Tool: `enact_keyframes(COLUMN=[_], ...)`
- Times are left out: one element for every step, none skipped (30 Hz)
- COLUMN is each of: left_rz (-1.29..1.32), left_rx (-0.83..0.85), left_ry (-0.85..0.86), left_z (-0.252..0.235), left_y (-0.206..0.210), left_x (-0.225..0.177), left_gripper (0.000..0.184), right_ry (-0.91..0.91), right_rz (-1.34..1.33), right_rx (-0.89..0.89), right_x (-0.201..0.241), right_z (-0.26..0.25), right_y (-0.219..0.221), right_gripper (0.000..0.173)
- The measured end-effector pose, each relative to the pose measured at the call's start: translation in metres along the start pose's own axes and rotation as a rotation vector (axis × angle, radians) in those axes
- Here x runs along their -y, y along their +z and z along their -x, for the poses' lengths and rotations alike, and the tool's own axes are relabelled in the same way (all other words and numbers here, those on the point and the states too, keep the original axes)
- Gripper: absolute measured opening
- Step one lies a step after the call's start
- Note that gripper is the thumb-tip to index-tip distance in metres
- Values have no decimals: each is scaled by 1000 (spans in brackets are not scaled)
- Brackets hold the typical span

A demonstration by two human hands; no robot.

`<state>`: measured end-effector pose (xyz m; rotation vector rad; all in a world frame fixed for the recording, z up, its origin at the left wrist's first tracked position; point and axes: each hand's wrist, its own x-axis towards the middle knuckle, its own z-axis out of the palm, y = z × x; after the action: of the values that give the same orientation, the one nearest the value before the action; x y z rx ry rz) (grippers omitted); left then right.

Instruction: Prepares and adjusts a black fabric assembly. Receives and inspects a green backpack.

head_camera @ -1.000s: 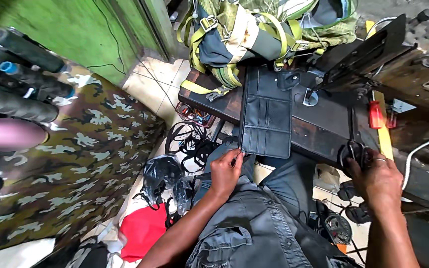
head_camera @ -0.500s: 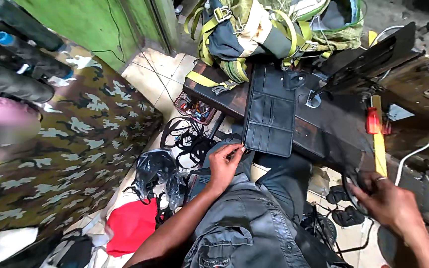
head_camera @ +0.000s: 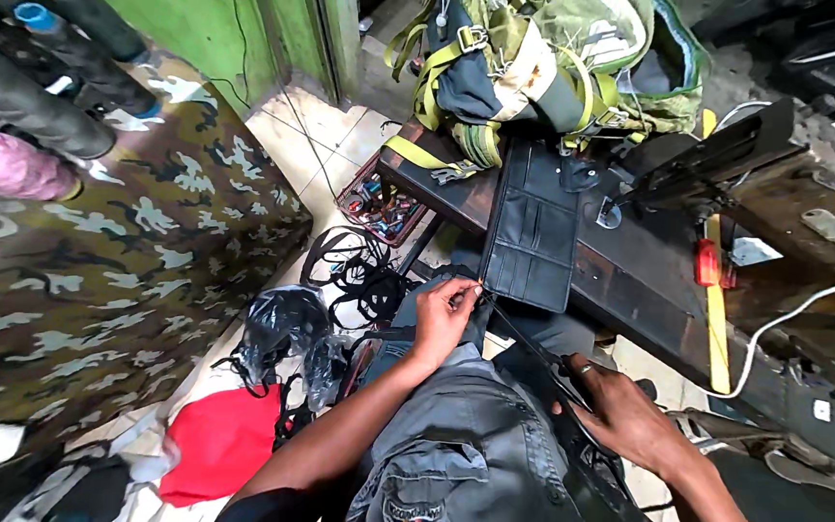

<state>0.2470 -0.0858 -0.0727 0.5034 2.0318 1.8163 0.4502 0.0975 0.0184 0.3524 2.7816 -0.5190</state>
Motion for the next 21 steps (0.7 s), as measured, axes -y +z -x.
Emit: enact_keyframes(left_rz=[-6,-9,-14,-20,-25,-29,-34,-37,-40,-46,-51,-56,-59,-62,-64,-64,-64,-62,-59,-55,-55], left_rx=[-1,-2,-1,-1,-1,-3,-4,-7,-12,-15,-17,-18,-19,-23,-27,-29,-31,-32,-34,-35,-37], left_ry=[3,0,-3,-5,-5,-1,3,7,12,18,24,27,28,34,36,36,36,35,33,29,27], left_z=[1,1,1,1,1,1,1,1,1,2,2,1,1,1,2,2,2,3,3,3,2], left_y=[1,1,1,1,1,1,1,0,1,1,1,1,1,2,1,1,1,1,2,1,1], left_x=[0,0,-1,-2,-2,-2,-2,-1,-1,-1,-1,-1,-1,-1,-2,-2,-3,-4,-5,-5,-5], left_gripper=[15,16,16,16,17,17,18,18,18,18,18,18,18,18,18,18,18,17,17,17,16], right_ry=[12,29,50,75,100,118,126,128,132,138,139,134,129,120,113,109,112,121,128,138,146], right_rz=[0,-3,-3,-4,-10,-21,-29,-29,-27,-22,-14,-4,5,18,26,31,36,42,47,49,50], right_rx=[9,21,48,78,114,142,151,148,139,135,130,118,110,96,79,59,47,39,31,28,21], right_x=[3,6,9,11,14,16,18,18,20,22,24,26,27,28,28,29,30,31,33,36,39], right_z=[0,-1,-1,-2,-2,-2,-3,-3,-3,-4,-5,-6,-7,-7,-7,-8,-8,-7,-6,-6,-5], right_y=[1,1,0,0,-2,-2,-2,-2,-1,-1,-1,0,0,1,2,3,4,5,6,7,8], right_gripper=[69,69,69,67,65,64,64,64,64,64,65,66,65,65,65,64,64,65,66,67,69])
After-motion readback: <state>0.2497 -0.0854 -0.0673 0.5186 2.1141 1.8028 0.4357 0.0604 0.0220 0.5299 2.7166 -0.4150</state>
